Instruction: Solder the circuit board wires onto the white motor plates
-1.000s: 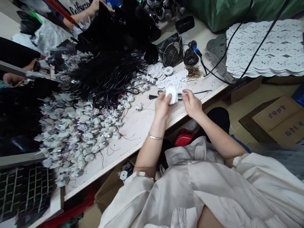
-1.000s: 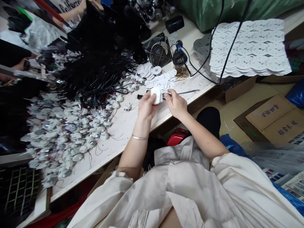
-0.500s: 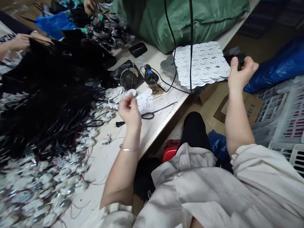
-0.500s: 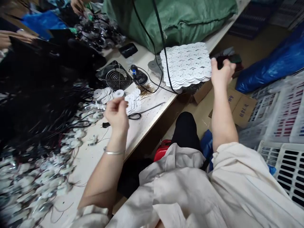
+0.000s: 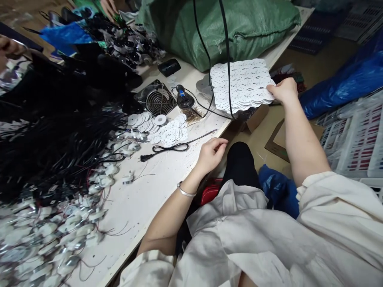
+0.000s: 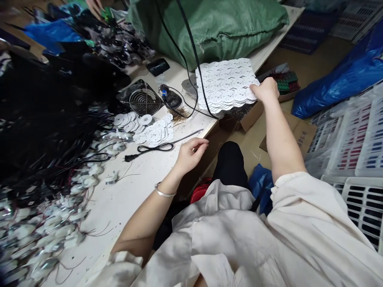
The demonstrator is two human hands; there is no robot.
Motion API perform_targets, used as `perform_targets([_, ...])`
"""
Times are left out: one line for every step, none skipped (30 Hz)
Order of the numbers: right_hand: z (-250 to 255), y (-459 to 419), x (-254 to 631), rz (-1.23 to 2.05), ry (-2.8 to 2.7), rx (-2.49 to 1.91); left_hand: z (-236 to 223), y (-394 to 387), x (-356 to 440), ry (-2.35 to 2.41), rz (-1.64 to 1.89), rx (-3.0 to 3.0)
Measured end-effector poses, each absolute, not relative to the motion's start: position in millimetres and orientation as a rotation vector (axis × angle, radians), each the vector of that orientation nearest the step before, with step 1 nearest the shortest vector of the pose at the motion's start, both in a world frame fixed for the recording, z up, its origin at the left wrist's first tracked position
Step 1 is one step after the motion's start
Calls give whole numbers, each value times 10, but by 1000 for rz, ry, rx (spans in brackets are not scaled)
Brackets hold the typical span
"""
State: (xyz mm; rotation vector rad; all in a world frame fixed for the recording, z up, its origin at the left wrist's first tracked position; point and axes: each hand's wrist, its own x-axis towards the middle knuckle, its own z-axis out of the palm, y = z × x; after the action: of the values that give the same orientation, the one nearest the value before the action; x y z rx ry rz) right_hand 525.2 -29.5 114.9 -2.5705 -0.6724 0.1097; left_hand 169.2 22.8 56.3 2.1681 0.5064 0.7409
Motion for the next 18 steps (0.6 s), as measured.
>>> perform_targets([1170,-287,5224,129,-618,-2571,560,190,1771,499,736,2207])
perform_targets([1185,-281,5195,138,-593,-2569,581,149,1888,471,727,2257])
perform_targets([1192,-275,5167,134,-599,-2566,628,108,2043,423,706,2314])
perform_targets([1191,-268,5141,128,-604,-2566,700,74,2228,362,673,2373])
perform_targets([1184,-262,5121,124,-606,-2566,793,54,2433,300,616,2420])
perform_targets([1173,-255,5106,123,-606,-2564,902,55,2642,286,569,2454])
perform_targets([1159,-247,5095,123,-606,-2559,1015,78,2838,356,544,2479])
perform_targets([1143,-238,5088,125,-601,-2552,1123,126,3006,519,543,2483])
perform_targets([1126,-229,5083,125,-593,-2543,1214,195,3135,708,539,2468])
perform_targets([1107,-219,5080,117,-582,-2534,1279,279,3223,887,532,2435])
perform_targets([1085,-209,5079,97,-566,-2525,1313,374,3268,1043,509,2386])
perform_targets([1058,-198,5080,70,-549,-2511,1316,472,3279,1157,481,2324])
perform_targets([1027,-187,5085,42,-533,-2490,1291,569,3262,1223,458,2256])
perform_targets([991,-175,5094,18,-518,-2464,1246,660,3229,1249,450,2191])
perform_targets([951,-163,5109,-1,-505,-2435,1191,742,3189,1244,467,2134])
perform_targets([908,-151,5131,-18,-493,-2405,1132,813,3153,1219,511,2091])
perform_targets([867,-139,5159,-38,-490,-2375,1079,874,3126,1184,576,2067])
perform_targets([828,-128,5191,-59,-499,-2347,1034,925,3112,1150,651,2058])
